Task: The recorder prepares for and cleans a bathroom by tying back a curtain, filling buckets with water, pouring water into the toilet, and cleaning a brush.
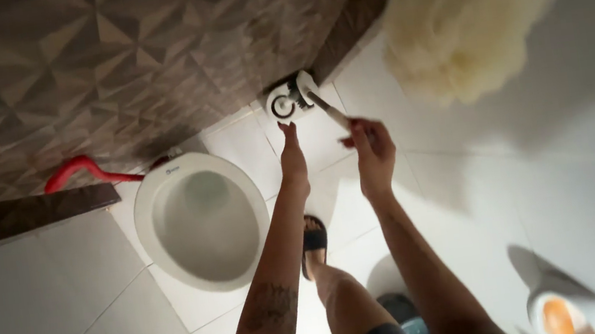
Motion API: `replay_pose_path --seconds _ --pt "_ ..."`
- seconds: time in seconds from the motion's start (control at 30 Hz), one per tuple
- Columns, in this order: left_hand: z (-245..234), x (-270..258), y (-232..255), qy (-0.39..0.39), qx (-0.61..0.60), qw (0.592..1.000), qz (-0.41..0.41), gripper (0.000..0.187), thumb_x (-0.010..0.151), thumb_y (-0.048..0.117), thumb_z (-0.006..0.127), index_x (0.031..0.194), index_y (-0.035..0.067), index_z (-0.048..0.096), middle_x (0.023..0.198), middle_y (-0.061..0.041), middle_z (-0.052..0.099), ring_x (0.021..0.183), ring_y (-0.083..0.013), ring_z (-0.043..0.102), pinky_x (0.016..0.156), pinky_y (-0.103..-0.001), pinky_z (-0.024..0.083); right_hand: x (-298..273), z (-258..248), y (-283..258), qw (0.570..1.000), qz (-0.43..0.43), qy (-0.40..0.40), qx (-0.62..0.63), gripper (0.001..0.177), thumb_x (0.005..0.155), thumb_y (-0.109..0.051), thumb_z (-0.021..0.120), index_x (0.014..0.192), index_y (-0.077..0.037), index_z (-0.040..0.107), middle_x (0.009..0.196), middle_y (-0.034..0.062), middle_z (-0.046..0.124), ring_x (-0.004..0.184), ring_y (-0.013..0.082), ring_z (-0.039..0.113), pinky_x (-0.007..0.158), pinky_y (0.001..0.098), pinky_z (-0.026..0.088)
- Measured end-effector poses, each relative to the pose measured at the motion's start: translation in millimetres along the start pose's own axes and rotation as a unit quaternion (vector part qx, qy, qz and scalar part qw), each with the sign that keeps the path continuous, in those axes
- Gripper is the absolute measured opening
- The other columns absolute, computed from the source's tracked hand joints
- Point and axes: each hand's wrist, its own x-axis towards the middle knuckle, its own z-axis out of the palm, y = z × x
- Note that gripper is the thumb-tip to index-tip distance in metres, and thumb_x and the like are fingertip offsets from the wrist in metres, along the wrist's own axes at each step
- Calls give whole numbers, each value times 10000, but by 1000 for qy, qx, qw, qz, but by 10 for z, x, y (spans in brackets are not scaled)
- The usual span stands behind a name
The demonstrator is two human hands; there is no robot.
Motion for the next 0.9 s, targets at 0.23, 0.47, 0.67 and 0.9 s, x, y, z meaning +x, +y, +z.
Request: replay_pose_path --seconds 0.23,0.47,0.67,0.9 --pt "-336 -1160 -524 -15 80 993 -83 847 950 678 369 1639 258 110 1726 12 98 1590 -204 53 1236 -459 41 -1480 -575 -27 985 78 146 40 290 1029 -44 504 1228 132 620 1163 170 714 828 224 726 817 365 628" --pt "-519 -2527 -1506 -105 180 972 -106 848 963 730 252 1619 194 292 1705 -82 223 1567 -255 197 1252 -441 135 -3213 -1367 -182 880 344 149 292 429 918 61 510 1346 41 476 1030 211 673 920 276 721 945 409 559" --pt "-552 -3511 -2456 -184 250 939 -145 897 949 744 219 1629 159 214 1727 -47 113 1580 -223 85 1249 -429 60 -4908 -2199 381 757 457 95 457 452 738 36 532 1181 116 577 953 199 666 747 266 675 632 340 514" --pt "-736 -4367 -3608 -216 315 905 -187 884 968 707 245 1635 129 199 1724 -59 112 1584 -226 70 1253 -421 47 -6436 -2901 -245 807 491 192 265 431 661 18 448 1082 -39 526 691 95 516 412 193 431 348 340 332"
